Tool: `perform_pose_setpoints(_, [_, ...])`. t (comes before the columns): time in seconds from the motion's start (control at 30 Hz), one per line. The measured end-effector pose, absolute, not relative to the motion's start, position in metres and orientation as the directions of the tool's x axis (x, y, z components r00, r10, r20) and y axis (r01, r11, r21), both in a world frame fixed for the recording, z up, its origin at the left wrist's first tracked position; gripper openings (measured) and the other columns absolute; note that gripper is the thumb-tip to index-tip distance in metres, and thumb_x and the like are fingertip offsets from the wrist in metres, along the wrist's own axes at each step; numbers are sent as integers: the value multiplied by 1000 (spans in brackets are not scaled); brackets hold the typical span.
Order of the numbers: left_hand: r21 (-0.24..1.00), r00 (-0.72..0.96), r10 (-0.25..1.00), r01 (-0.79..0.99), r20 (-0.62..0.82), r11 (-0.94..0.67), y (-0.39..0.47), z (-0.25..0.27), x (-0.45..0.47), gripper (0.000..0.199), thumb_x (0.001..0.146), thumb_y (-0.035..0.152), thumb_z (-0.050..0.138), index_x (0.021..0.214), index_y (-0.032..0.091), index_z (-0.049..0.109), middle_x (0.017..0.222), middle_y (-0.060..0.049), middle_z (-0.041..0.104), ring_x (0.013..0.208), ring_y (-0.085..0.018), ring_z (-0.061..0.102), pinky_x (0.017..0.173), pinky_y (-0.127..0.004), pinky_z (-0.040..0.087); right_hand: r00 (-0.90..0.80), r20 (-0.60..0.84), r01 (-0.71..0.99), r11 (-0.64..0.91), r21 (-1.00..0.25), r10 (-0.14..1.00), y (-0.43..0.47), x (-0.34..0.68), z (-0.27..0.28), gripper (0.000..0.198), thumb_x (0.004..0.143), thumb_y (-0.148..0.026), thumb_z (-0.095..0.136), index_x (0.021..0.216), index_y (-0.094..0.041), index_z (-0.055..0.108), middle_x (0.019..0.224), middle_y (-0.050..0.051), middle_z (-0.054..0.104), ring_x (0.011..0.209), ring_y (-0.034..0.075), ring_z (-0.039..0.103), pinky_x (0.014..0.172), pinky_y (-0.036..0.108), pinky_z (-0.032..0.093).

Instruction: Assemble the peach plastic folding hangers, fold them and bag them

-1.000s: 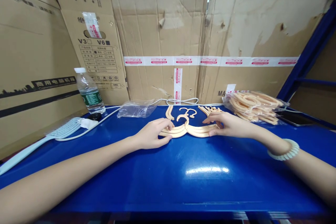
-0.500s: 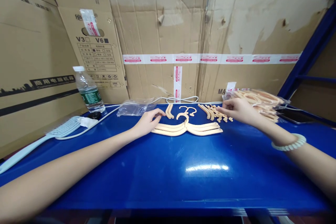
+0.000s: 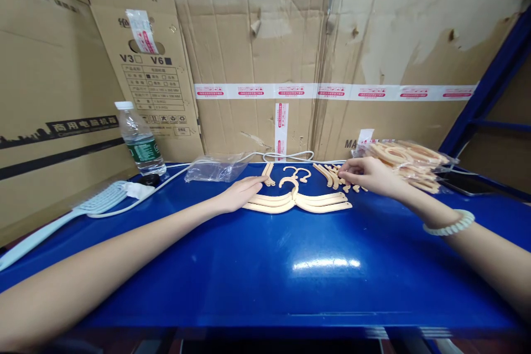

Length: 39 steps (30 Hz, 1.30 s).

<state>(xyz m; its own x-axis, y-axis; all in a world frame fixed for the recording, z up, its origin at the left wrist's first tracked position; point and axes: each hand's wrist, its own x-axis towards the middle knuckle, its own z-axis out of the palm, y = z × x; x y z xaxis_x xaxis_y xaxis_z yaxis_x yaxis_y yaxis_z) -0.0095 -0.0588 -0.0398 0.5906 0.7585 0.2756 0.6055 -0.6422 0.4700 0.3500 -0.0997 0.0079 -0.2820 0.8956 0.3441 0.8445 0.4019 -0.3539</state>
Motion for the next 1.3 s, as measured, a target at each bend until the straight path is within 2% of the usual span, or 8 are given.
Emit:
perform_pose_setpoints(0.23, [431,568,739,600,362,-673,-46,-42,-14,46,88,10,32,118,16,66,121,-5,69,121,-20,58,109,-37,40,-415,343,823,508,-253,843,-78,315,-2,22,82,-24,55,97,-16,69,74,4,71,64,19,63,60,28,43])
perform_pose_setpoints(0.37, [404,560,717,592,416,-697,-39,-43,-19,47,80,0,35,105,15,71,115,-8,71,115,-21,61,106,-39,43,-470,320,811,545,-210,823,-55,300,-2,24,82,-24,58,101,-16,71,70,4,70,58,17,60,57,28,39])
perform_pose_setpoints(0.53, [390,549,697,580,462,-715,-38,-43,-24,42,77,-4,42,97,17,73,103,-8,71,101,-21,65,94,-37,50,-524,276,768,587,-256,806,-39,291,-7,14,76,-25,68,87,-20,74,65,1,68,55,16,58,54,26,36])
perform_pose_setpoints(0.7, [389,535,687,570,493,-723,-39,-43,-25,33,78,-2,49,90,17,73,96,-7,66,89,-20,65,86,-36,52,-451,338,728,560,-396,826,-42,296,-10,8,77,-27,66,78,-19,69,59,0,65,52,15,56,53,26,38])
perform_pose_setpoints(0.93, [438,512,659,496,551,-750,-44,-41,-20,18,80,7,55,75,18,68,87,-4,62,83,-18,62,84,-35,51,-223,352,525,416,-742,909,-85,299,0,30,86,-50,56,91,-20,52,71,5,71,55,16,67,44,24,46])
perform_pose_setpoints(1.03, [494,433,672,459,601,-738,-52,-35,-17,18,83,10,51,80,18,66,86,-4,64,82,-18,61,82,-35,52,-145,314,309,345,-886,938,-107,290,3,32,85,-50,60,93,-22,48,89,9,74,75,21,73,51,23,52])
perform_pose_setpoints(1.17, [605,307,709,372,635,-704,-76,-23,-7,18,89,22,52,97,18,67,101,-7,67,89,-20,64,82,-35,55,-102,183,-105,173,-979,978,-127,277,3,30,72,-35,77,91,-21,58,93,7,75,87,21,73,57,22,55])
perform_pose_setpoints(1.3, [732,266,770,245,580,-636,-104,-16,11,22,87,34,60,92,17,72,110,-9,70,97,-23,67,83,-34,57,-80,132,-200,113,-973,988,-140,268,2,19,76,-31,74,90,-20,67,93,8,76,94,22,72,68,23,57])
